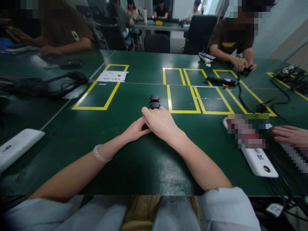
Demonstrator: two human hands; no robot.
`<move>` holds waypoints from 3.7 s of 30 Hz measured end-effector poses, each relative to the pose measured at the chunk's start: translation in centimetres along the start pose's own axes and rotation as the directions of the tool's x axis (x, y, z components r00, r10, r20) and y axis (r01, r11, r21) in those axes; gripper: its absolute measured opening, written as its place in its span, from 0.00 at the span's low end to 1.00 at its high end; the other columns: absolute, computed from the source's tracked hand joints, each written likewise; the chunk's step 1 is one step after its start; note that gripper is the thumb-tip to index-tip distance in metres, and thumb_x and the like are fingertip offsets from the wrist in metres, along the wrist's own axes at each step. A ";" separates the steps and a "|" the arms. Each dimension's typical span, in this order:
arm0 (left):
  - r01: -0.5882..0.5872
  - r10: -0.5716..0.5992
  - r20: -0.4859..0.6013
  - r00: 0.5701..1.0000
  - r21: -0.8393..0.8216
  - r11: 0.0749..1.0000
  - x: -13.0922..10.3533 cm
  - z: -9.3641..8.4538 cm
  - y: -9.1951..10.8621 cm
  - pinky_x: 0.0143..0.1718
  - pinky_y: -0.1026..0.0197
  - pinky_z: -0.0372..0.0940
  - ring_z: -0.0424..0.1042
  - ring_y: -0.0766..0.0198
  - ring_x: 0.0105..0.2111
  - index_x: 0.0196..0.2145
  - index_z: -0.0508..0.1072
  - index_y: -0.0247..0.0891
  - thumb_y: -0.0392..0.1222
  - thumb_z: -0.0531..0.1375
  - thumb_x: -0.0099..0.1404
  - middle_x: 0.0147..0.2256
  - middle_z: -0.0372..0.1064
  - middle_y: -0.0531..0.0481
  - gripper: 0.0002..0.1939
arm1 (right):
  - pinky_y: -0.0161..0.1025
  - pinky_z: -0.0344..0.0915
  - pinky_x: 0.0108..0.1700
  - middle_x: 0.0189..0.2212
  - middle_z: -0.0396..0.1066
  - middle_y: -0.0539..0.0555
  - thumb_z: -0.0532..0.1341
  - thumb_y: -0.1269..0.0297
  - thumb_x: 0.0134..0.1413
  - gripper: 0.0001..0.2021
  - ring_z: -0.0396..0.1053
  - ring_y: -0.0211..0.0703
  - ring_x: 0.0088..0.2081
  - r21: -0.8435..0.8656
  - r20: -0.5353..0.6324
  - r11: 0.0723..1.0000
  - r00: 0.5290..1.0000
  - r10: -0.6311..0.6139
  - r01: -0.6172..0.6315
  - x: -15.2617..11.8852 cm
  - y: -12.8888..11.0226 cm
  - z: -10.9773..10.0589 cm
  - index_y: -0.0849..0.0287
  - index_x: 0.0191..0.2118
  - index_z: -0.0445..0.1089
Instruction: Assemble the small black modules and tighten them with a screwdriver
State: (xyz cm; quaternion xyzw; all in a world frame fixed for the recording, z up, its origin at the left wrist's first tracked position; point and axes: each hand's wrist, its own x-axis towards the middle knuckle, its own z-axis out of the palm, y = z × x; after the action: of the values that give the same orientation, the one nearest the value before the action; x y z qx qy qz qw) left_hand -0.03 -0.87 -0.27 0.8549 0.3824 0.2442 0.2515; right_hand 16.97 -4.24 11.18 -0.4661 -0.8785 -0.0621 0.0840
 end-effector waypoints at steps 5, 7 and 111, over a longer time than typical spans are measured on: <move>0.005 -0.005 -0.003 1.000 0.013 1.000 0.0 0.0 -0.1 0.46 0.51 0.65 0.68 0.51 0.45 0.48 0.66 0.38 0.52 0.59 0.65 0.44 0.68 0.44 0.19 | 0.38 0.52 0.36 0.31 0.74 0.52 0.46 0.68 0.63 0.11 0.70 0.41 0.31 0.030 -0.009 1.000 1.000 0.007 -0.006 0.0 -0.1 0.2 0.61 0.47 0.62; 0.004 -0.004 -0.003 1.000 0.010 1.000 0.0 0.1 -0.2 0.46 0.50 0.65 0.68 0.50 0.45 0.48 0.65 0.38 0.53 0.58 0.65 0.45 0.68 0.44 0.19 | 0.38 0.52 0.36 0.31 0.74 0.52 0.46 0.69 0.62 0.12 0.70 0.41 0.32 0.039 -0.017 0.999 1.000 0.002 -0.001 0.0 -0.1 0.3 0.61 0.48 0.61; 0.012 -0.013 -0.021 1.000 -0.026 1.000 -0.1 0.2 -0.1 0.47 0.49 0.65 0.68 0.50 0.47 0.48 0.66 0.38 0.54 0.59 0.65 0.47 0.67 0.43 0.21 | 0.39 0.50 0.36 0.34 0.73 0.52 0.49 0.69 0.61 0.09 0.68 0.40 0.33 0.059 -0.039 0.996 0.997 -0.060 0.063 -0.1 -0.2 0.4 0.60 0.43 0.63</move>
State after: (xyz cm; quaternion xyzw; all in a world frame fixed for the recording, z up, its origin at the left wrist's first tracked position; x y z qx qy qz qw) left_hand -0.01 -0.89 -0.52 0.8465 0.3872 0.2565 0.2602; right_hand 16.84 -4.33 10.72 -0.4349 -0.8922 -0.0469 0.1125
